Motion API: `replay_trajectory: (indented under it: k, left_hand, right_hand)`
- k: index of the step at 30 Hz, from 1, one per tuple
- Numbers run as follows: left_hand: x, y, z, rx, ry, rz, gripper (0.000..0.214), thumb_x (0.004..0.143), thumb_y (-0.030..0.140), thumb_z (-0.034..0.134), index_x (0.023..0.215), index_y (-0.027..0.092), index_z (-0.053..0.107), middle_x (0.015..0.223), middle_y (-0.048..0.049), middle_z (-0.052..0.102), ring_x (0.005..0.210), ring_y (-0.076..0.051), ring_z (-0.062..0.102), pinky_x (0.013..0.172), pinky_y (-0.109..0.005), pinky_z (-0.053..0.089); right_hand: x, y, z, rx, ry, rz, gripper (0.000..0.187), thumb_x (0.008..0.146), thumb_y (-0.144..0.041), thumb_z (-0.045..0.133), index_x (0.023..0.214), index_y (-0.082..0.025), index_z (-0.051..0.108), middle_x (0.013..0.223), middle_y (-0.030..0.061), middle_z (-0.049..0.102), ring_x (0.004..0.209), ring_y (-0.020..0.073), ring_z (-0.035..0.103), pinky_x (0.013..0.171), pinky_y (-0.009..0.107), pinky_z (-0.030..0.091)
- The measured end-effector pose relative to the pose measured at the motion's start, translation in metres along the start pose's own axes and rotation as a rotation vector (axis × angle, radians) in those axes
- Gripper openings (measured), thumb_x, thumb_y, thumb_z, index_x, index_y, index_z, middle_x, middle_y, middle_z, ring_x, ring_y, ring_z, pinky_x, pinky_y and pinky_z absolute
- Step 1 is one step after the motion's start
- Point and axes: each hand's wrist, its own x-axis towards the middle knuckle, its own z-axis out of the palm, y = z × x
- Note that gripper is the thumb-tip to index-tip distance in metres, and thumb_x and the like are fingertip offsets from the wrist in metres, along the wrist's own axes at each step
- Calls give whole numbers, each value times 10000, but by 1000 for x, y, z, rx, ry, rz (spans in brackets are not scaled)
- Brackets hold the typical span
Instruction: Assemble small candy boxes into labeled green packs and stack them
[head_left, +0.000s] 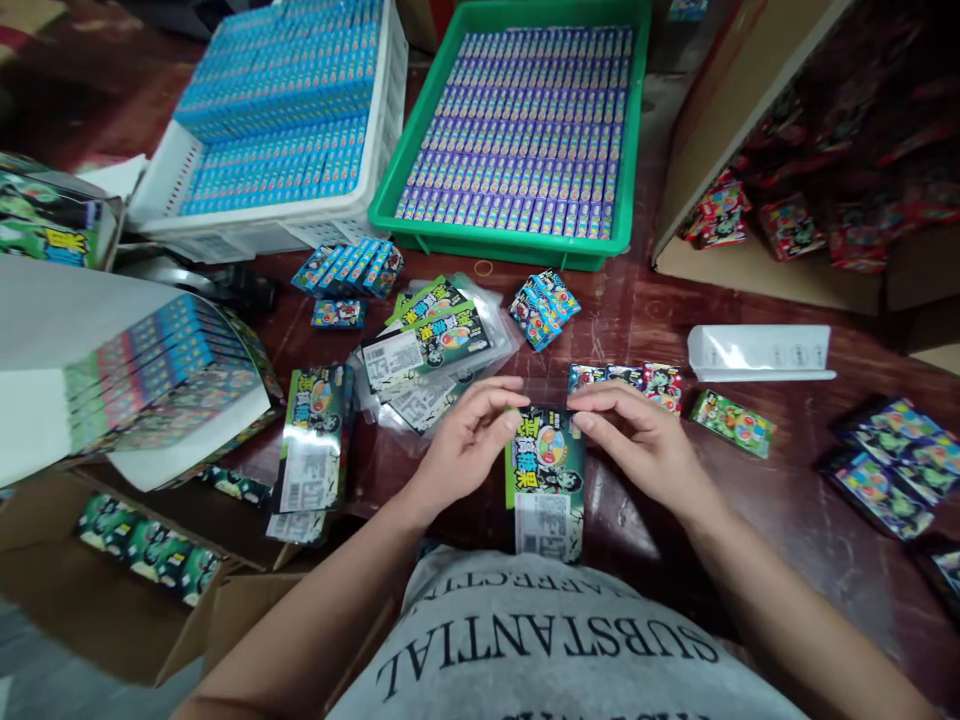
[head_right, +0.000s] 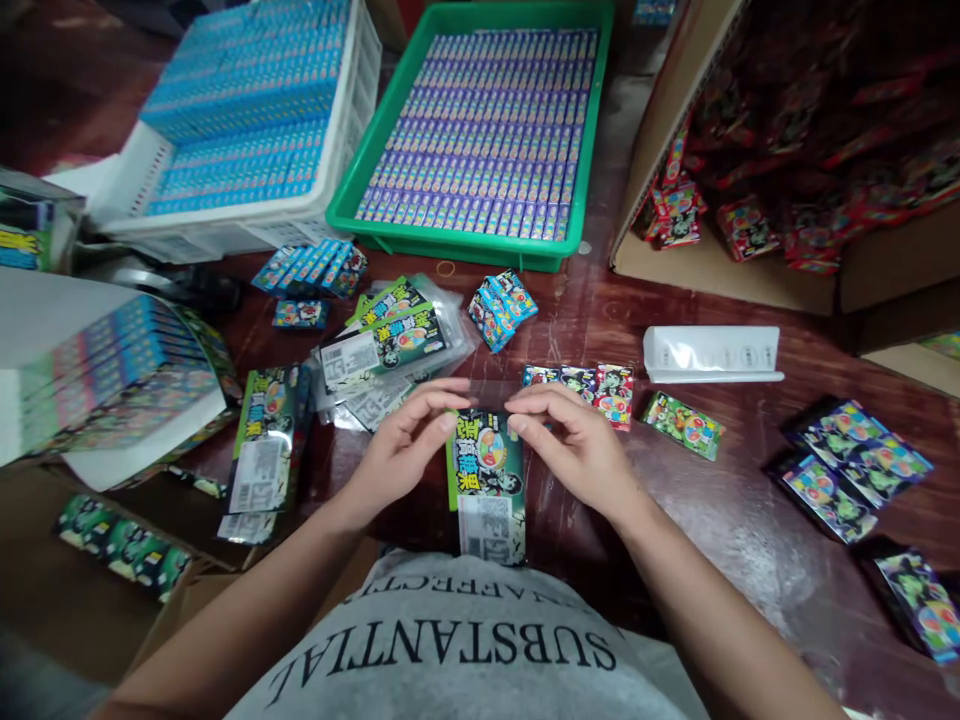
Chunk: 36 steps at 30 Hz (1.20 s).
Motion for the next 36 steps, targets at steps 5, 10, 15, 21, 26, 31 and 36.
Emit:
replay_trajectory:
  k: [5, 10, 15, 21, 26, 31, 36]
  left_hand:
    - [5, 10, -3, -73, 85, -24, 311, 964, 244, 624, 1275, 257, 621, 1120, -51, 754, 1040, -183, 701, 954, -369, 554]
    - [8, 19, -13, -36, -2, -91, 132, 901, 279, 703, 1013, 229, 751, 1125, -54, 770, 1039, -207, 714, 962, -390, 571]
    - [16, 29, -19, -21, -50, -118, 140, 884, 339, 722, 883, 204, 759, 983, -49, 784, 899, -187, 714, 851, -342, 582]
    - [33, 24, -18, 87, -52, -140, 180, 886, 355, 711, 847, 186, 757, 781, -15, 748, 656, -135, 627, 652, -288, 529]
    - [36, 21, -24, 157, -144, -12, 170, 918, 349, 679, 893, 209, 771, 872, -33, 777, 778, -171, 699, 738, -323, 569]
    - [34, 30, -26, 174, -303, 224, 120, 923, 278, 683, 998, 260, 776, 1069, -46, 773, 986, -189, 724, 912, -361, 575]
    - [36, 42, -18, 273, -314, 235, 136, 882, 355, 741, 850, 224, 723, 983, -40, 758, 884, -180, 711, 817, -330, 564]
  right_hand:
    - [-1, -1, 6, -107, 85, -82, 318, 972, -223, 623, 1267, -322, 682, 1161, 38, 734, 1098, 200, 673, 995, 432, 534]
    - [4, -17, 1, -32, 7, 21, 99, 933, -332, 691, 969, -277, 766, 1069, 41, 751, 1017, 210, 691, 962, 432, 549]
    - [9, -32, 6, -16, 26, 181, 152, 887, -366, 728, 941, -224, 734, 950, 41, 747, 872, 194, 691, 809, 360, 565]
    - [17, -34, 8, -67, 81, 297, 193, 863, -384, 734, 888, -193, 748, 878, 35, 767, 734, 167, 680, 681, 307, 530]
    - [13, -32, -2, -66, 2, 177, 175, 896, -400, 717, 857, -234, 755, 919, 31, 769, 850, 196, 703, 814, 366, 563]
    - [-3, -29, -21, -24, -73, 88, 101, 919, -364, 710, 945, -282, 763, 1010, 29, 751, 967, 202, 701, 906, 392, 574]
    - [-3, -16, -49, -329, -214, -64, 371, 929, -460, 680, 1274, -322, 673, 1389, 89, 605, 1297, 288, 569, 1080, 516, 486]
